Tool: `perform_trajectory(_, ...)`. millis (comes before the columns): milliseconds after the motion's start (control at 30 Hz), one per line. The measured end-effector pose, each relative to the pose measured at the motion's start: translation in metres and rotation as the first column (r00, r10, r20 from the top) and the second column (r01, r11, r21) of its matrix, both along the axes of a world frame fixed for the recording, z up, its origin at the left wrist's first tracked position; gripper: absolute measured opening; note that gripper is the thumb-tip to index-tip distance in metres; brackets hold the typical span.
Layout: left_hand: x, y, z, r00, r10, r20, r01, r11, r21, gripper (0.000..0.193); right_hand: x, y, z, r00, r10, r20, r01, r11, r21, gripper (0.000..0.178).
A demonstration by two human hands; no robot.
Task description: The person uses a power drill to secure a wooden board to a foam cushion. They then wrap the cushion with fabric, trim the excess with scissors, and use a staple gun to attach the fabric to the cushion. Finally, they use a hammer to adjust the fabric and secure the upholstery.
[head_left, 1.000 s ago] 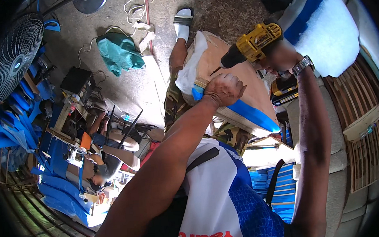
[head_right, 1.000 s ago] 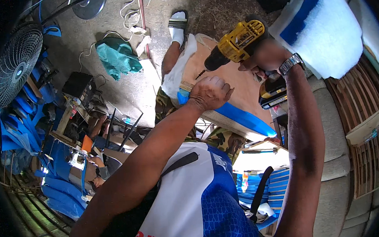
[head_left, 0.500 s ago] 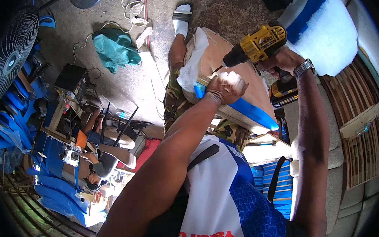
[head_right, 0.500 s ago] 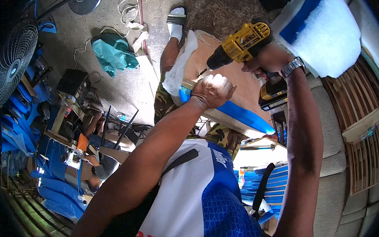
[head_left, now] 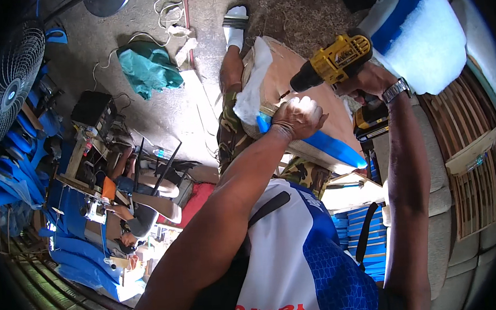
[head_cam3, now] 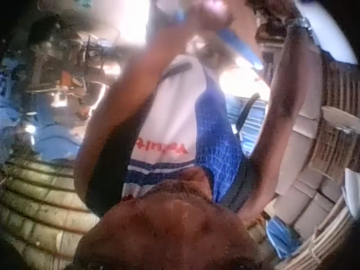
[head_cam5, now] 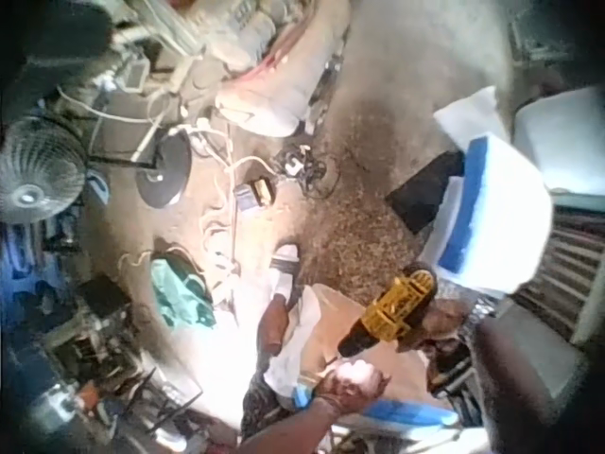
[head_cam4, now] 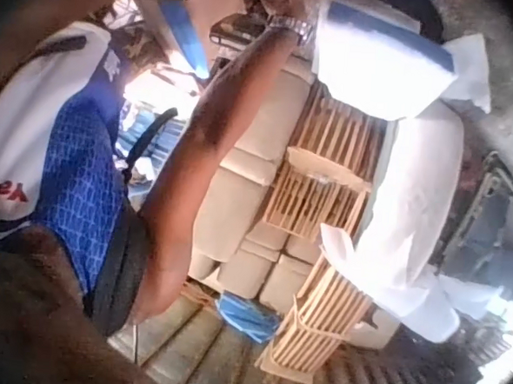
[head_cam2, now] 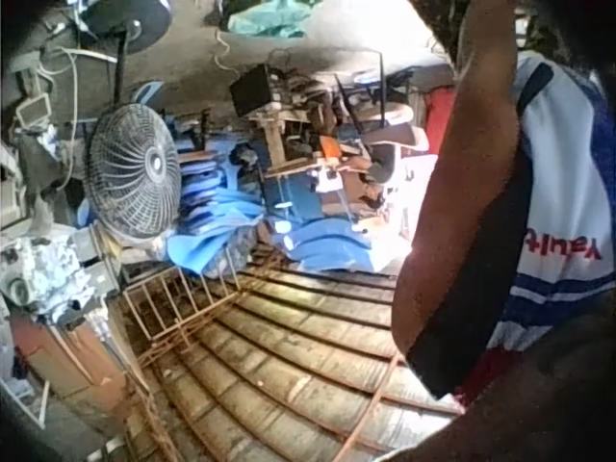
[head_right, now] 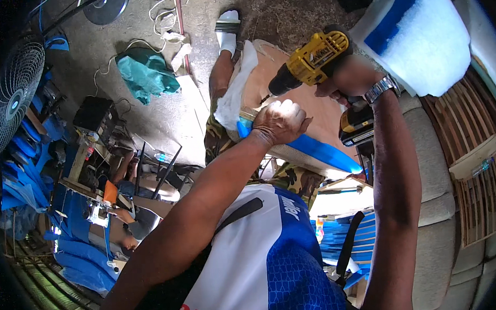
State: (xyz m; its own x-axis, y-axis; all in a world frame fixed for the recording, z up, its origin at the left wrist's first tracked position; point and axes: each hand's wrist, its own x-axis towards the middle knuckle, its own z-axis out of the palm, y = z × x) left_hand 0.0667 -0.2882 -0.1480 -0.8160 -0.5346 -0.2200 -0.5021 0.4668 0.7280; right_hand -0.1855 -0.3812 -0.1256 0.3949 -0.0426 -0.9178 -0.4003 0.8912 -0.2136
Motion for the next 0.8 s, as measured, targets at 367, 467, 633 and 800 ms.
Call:
perform_trajectory(367,0.001,0.003,0.007,0.998,0.012,0.060,-0.015,0.999,0.050,0.029,0.006,0.001,-0.004,0.998,0.067,-0.016,-0.068,0.998,-0.012,0.021)
perform_trajectory(467,0.001,0.000,0.002,0.999,0.035,-0.016,-0.035,0.999,-0.018,0.029,0.007,-0.001,-0.003,0.996,0.074,-0.055,-0.075,0.997,-0.020,0.020)
perform_trajectory(633,0.000,0.005,0.005,0.997,-0.011,0.080,0.007,0.999,0.046,0.030,0.009,0.001,-0.006,0.998,0.050,-0.035,-0.050,0.999,0.001,0.023)
perform_trajectory(800,0.000,-0.002,0.012,0.999,-0.007,0.052,0.005,0.999,0.036,0.029,0.009,0.004,-0.009,0.997,0.053,-0.065,-0.052,0.999,0.017,0.021)
